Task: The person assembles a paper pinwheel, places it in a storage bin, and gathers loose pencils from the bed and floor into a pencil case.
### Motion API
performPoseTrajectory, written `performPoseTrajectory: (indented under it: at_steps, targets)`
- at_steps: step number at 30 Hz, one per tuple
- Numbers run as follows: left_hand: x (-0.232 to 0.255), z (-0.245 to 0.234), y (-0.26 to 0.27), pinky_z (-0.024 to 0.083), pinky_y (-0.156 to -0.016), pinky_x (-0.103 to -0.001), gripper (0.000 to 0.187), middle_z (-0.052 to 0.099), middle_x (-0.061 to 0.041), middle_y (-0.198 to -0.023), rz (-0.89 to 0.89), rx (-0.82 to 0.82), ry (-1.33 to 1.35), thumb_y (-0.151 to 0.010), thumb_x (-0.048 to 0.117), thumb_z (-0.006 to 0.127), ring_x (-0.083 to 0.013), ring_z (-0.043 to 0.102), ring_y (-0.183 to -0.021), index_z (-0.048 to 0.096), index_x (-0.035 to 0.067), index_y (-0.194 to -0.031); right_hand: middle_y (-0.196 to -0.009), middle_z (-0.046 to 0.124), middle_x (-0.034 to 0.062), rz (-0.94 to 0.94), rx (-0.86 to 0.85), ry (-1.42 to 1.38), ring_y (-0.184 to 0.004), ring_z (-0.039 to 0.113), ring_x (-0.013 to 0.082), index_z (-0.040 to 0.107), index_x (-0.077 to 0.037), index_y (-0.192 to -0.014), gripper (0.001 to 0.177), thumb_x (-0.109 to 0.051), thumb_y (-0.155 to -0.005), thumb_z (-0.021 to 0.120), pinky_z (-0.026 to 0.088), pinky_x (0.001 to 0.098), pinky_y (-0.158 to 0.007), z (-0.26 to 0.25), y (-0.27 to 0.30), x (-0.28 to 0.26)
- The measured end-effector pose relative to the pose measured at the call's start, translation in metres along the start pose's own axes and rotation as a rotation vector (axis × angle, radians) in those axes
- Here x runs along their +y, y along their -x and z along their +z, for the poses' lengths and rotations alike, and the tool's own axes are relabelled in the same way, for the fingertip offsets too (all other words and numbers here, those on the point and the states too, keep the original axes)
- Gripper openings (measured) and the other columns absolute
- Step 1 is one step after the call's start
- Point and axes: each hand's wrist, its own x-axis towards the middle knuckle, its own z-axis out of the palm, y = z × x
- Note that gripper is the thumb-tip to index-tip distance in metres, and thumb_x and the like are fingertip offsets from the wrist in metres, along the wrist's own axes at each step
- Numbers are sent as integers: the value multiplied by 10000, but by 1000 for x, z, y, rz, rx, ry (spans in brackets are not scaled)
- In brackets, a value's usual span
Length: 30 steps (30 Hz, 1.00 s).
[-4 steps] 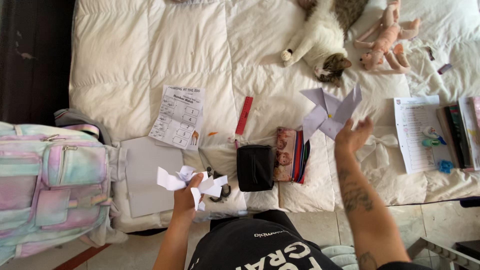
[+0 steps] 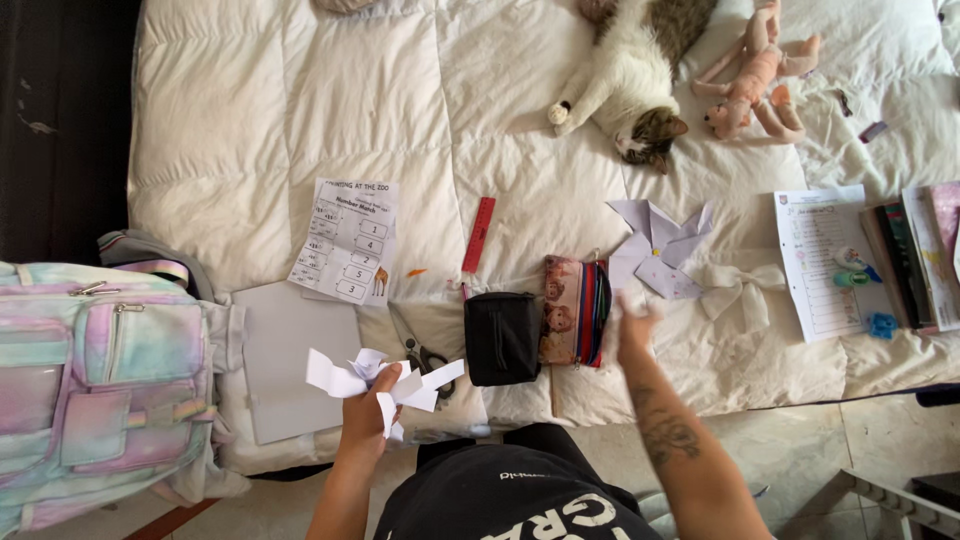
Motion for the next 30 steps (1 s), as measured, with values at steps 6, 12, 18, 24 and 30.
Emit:
performPoseTrajectory:
  at_steps: [6, 12, 18, 24, 30]
  targets:
    - [-16, -5, 21, 423, -449, -286, 199, 639, -39, -730, 43, -58, -172, -884, 207, 739, -118, 568, -540, 683, 45, -985, -1158, 735, 182, 152, -360, 215, -938, 765, 284, 595, 1, -1314, 901, -419, -594, 936, 642, 422, -799, 20, 31, 18]
    - [-33, 2, 31, 424, -481, -278, 184, 640, -20, -755, 61, -146, -154, -893, 190, 739, -107, 566, -592, 693, 30, -973, -935, 780, 144, -260, -445, 608, -830, 761, 240, 700, -21, -1210, 754, -447, -633, 934, 589, 362, -766, -27, 20, 7]
    - [-47, 5, 36, 498, -624, -283, 204, 686, -36, -839, -23, -99, -279, -907, 212, 720, -116, 632, -731, 726, 34, -1007, -942, 769, 154, -116, -375, 640, -833, 757, 264, 717, 2, -1191, 674, -433, -704, 883, 605, 406, -763, -128, -15, 48]
    - [-59, 29, 46, 519, -707, -299, 219, 695, -23, -888, 26, -179, -259, -871, 175, 712, -127, 646, -794, 687, 40, -1042, -1248, 617, 242, -570, -91, 799, -1133, 609, 378, 613, 10, -1324, 737, -355, -738, 870, 493, 472, -971, -111, -8, 53]
    - [-63, 58, 62, 517, -715, -345, 250, 702, -96, -851, 6, -253, -625, -853, 127, 657, -194, 659, -761, 709, 51, -1085, -1116, 729, 105, -581, -428, 729, -1068, 685, 313, 601, -161, -1262, 454, -409, -888, 673, 543, 443, -919, 7, 61, 44]
